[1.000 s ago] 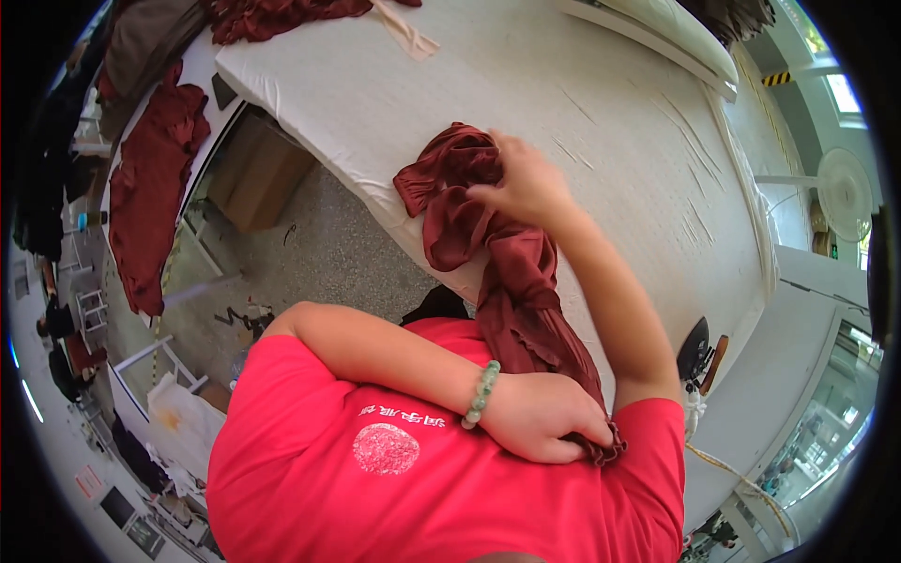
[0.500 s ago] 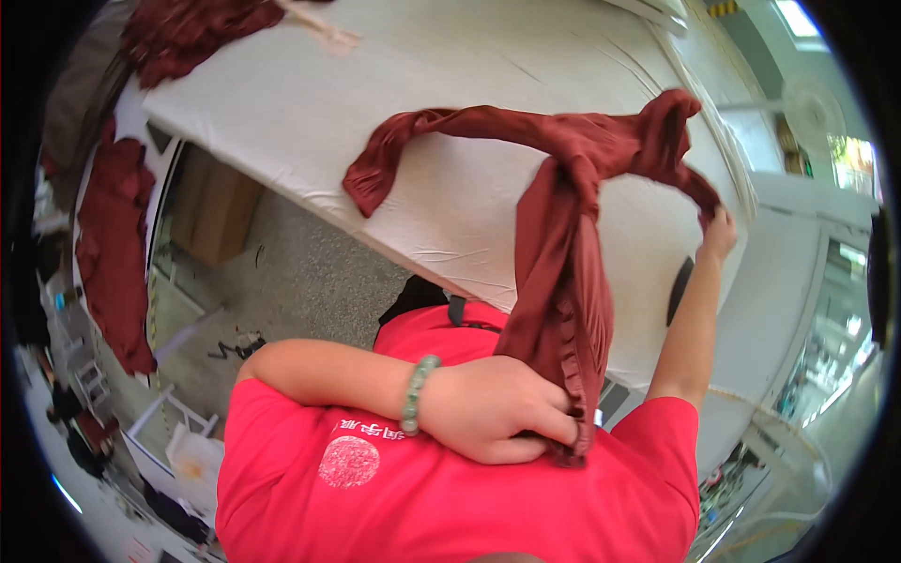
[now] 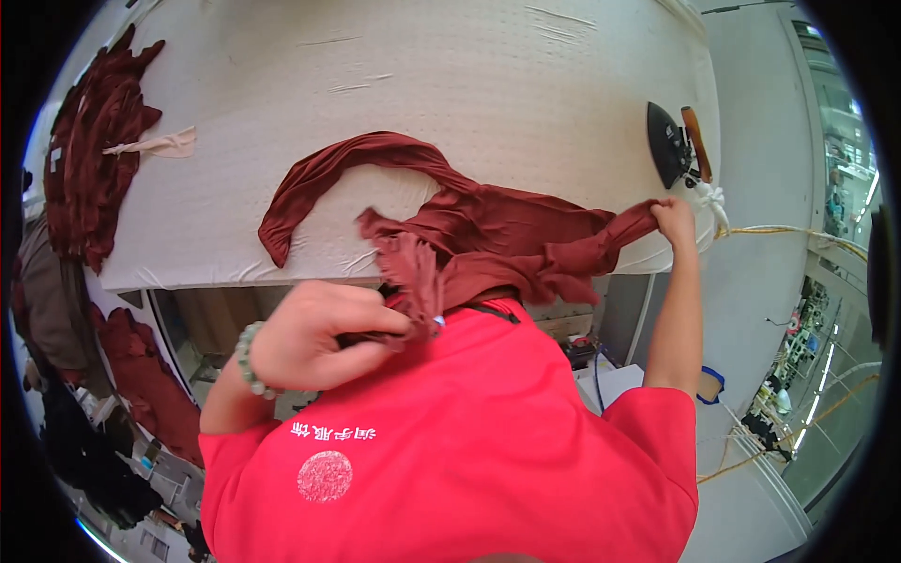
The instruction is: Ironing a maroon shirt on a professional work table.
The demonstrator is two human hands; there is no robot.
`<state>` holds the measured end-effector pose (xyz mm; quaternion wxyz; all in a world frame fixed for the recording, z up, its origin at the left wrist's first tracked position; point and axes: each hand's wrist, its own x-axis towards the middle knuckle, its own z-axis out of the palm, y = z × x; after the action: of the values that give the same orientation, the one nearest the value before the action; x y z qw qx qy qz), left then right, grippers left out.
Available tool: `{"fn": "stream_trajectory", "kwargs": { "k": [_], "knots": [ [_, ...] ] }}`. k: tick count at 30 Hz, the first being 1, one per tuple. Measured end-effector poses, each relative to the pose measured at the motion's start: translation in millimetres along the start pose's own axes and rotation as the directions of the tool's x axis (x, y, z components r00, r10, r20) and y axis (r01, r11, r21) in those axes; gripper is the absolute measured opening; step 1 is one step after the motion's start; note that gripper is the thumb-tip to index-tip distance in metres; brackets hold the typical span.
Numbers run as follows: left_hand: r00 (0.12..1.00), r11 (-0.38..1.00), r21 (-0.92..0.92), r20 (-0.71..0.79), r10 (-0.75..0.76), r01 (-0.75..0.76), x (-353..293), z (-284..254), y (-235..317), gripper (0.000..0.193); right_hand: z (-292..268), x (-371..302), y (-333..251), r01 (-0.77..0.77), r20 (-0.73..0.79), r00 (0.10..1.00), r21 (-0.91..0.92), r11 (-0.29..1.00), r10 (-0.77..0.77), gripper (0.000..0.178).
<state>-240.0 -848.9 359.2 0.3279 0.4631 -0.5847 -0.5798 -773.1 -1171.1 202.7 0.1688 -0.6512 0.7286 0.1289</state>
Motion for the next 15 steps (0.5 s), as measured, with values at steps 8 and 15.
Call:
{"fn": "stream_trajectory", "kwargs": {
  "k": [8, 15],
  "knots": [
    [0.993, 0.98, -0.192, 0.119, -0.022, 0.045, -4.3, 48.0, -11.1, 0.02, 94.7, -85.5, -282.5, 0.8, -0.177, 0.525, 0.436, 0.412, -0.833, 0.067],
    [0.649, 0.618, 0.478, -0.758, -0.069, 0.624, 12.8, -78.1, 44.5, 0.021, 56.3, -73.0, -410.2, 0.799, -0.397, 0.585, 0.129, 0.588, -0.707, 0.022]
  ]
}}
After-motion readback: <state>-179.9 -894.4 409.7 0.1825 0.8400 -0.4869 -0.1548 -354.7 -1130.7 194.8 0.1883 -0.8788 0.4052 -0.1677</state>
